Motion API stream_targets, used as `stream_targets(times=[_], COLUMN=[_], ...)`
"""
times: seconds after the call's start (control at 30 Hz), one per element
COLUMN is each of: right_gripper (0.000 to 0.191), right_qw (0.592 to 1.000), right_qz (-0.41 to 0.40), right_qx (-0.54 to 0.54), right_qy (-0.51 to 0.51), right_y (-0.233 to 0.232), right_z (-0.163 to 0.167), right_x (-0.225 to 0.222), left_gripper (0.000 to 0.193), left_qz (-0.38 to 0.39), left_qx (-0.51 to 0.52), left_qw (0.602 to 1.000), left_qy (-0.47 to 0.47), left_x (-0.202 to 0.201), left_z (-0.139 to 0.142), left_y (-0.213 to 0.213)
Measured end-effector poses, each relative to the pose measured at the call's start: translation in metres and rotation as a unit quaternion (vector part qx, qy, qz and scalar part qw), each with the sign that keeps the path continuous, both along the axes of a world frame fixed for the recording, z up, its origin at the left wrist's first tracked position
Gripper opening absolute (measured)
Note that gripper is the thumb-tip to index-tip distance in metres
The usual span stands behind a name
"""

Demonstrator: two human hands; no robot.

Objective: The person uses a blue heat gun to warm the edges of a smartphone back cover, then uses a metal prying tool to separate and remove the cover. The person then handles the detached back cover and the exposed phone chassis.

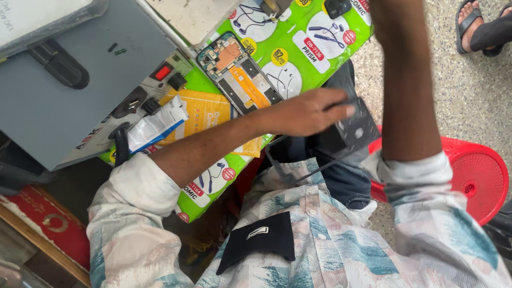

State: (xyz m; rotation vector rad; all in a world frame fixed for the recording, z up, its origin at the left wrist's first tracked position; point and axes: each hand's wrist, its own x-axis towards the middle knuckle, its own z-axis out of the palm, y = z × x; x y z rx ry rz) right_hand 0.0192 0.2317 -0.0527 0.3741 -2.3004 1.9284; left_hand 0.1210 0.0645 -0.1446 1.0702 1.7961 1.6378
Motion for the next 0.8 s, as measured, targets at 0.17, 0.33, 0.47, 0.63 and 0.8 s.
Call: stream_targets(times=[0.17,0.33,0.47,0.63,0.8], right_gripper=[0.011,0.014,0.006,0.008,0.013], right_qw=[0.945,0.936,0.969,0.982,0.984], right_qz=[-0.1,-0.205,-0.189,-0.145,-0.151], right_qx=[-0.312,-0.28,-0.148,-0.082,-0.037], right_qy=[0.0,-0.053,-0.048,-0.09,-0.084], right_y=[0.089,0.133,0.116,0.059,0.032], right_z=[0.012,-0.001,-0.03,-0.077,-0.093], right_x=[0.08,0.154,0.172,0.159,0.149], left_gripper=[0.029,0.033,0.041,0.048,0.054], left_qz=[0.064,0.02,-0.032,0.027,0.042], left_qx=[0.047,0.208,0.229,0.255,0.272], left_qw=[0.951,0.869,0.846,0.843,0.847], left_qy=[-0.299,-0.449,-0.479,-0.472,-0.455], left_x=[-0.007,-0.013,-0.02,-0.015,-0.013], left_z=[0.007,0.032,0.022,-0.023,-0.043], left_y=[0.004,-0.002,-0.007,0.002,0.001])
